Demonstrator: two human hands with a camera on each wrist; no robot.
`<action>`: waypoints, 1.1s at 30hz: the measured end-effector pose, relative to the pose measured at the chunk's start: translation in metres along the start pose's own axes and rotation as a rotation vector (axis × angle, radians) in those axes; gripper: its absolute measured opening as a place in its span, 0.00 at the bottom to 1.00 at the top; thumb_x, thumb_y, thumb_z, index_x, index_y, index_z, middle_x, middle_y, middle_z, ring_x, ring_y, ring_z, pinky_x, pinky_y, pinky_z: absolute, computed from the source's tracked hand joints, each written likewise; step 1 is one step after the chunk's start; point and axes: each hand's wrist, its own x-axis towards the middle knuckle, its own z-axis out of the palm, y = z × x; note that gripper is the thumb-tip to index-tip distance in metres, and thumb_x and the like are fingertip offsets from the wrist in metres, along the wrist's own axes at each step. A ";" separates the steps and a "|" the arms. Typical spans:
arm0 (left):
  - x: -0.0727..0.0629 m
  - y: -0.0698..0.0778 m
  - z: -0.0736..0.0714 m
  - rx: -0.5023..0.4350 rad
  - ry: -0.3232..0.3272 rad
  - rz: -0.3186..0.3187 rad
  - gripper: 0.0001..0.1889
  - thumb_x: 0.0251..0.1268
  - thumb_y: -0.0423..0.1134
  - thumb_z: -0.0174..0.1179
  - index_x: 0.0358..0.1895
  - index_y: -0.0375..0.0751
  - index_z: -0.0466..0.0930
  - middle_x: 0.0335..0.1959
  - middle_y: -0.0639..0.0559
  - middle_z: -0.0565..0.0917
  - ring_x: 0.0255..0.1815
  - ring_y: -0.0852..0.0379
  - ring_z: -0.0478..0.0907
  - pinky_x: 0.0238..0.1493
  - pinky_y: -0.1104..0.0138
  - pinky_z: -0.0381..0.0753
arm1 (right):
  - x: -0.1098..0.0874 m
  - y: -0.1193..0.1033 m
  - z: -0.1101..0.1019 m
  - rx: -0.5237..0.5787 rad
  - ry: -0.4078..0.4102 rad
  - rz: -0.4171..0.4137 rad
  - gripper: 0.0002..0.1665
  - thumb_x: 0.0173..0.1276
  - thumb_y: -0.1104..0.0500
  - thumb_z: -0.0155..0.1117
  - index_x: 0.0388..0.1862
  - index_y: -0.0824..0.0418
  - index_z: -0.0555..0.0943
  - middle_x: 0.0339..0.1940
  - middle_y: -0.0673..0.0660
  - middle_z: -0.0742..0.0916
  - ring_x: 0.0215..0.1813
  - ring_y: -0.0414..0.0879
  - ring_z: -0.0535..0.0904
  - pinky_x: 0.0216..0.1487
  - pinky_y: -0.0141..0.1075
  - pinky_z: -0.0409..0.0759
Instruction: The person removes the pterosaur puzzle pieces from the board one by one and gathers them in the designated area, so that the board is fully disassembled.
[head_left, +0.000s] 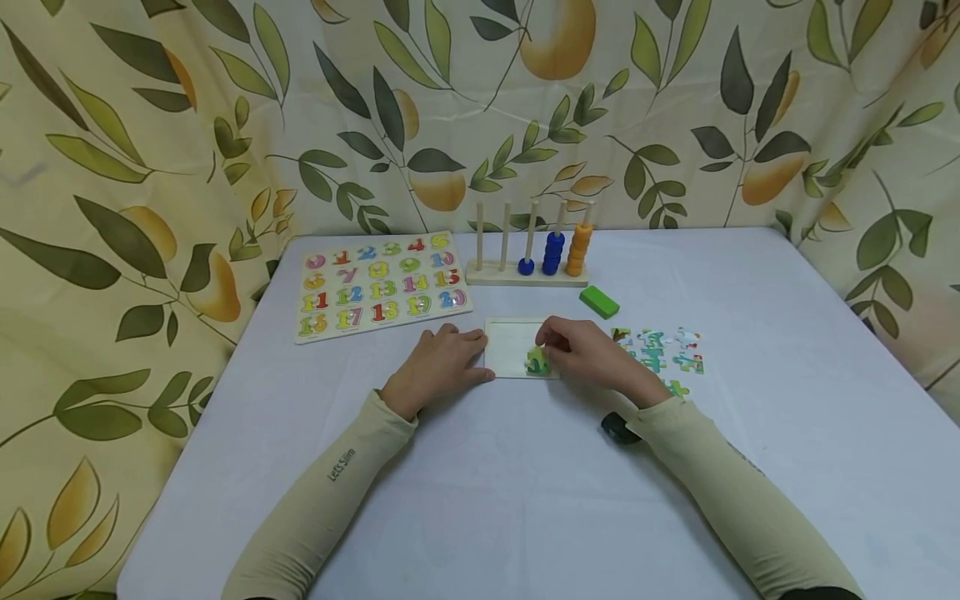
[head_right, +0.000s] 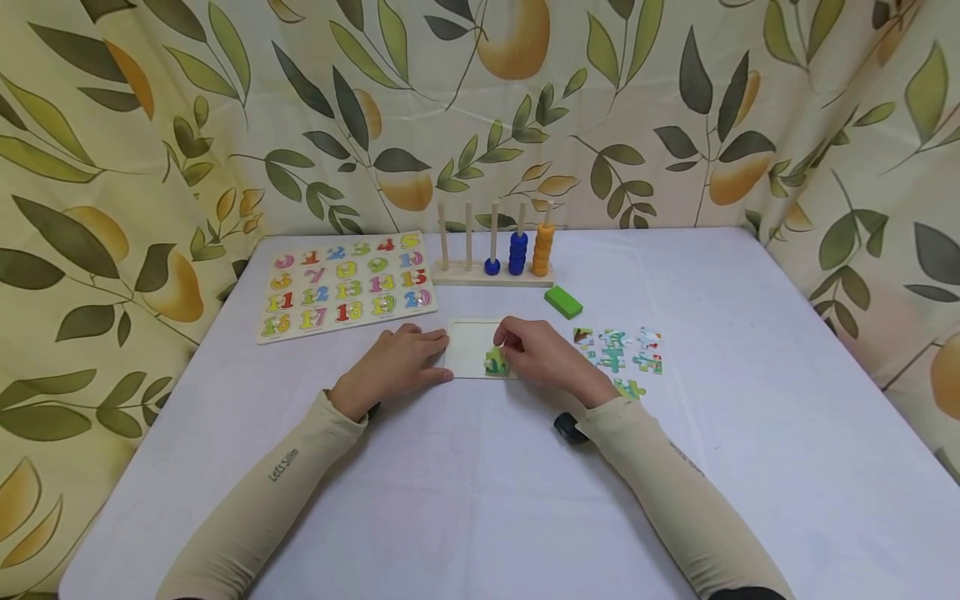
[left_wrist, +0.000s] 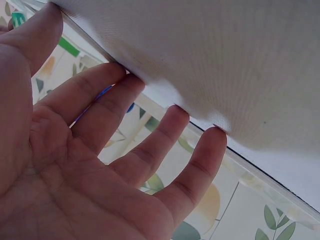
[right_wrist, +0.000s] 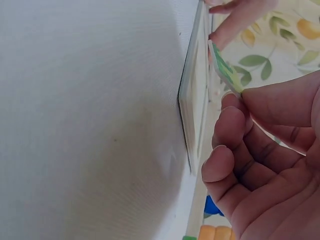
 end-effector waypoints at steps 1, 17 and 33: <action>0.000 0.000 0.000 0.000 0.001 0.000 0.36 0.77 0.61 0.64 0.79 0.46 0.75 0.78 0.53 0.74 0.71 0.42 0.74 0.62 0.44 0.77 | -0.001 0.000 0.000 0.006 0.000 0.005 0.07 0.77 0.69 0.62 0.50 0.64 0.82 0.38 0.54 0.86 0.40 0.50 0.78 0.46 0.45 0.80; -0.001 0.000 -0.002 -0.011 -0.006 -0.015 0.36 0.77 0.61 0.64 0.79 0.46 0.74 0.79 0.53 0.74 0.71 0.42 0.73 0.63 0.44 0.76 | -0.020 -0.011 -0.013 0.048 0.023 0.010 0.07 0.78 0.69 0.63 0.50 0.63 0.83 0.42 0.54 0.87 0.43 0.49 0.80 0.47 0.45 0.81; 0.000 0.001 0.000 -0.011 -0.006 -0.007 0.36 0.77 0.61 0.64 0.79 0.45 0.74 0.79 0.52 0.73 0.71 0.42 0.73 0.63 0.43 0.76 | -0.048 0.001 -0.029 0.017 0.067 0.064 0.06 0.78 0.67 0.64 0.50 0.64 0.84 0.39 0.53 0.87 0.40 0.48 0.79 0.42 0.39 0.80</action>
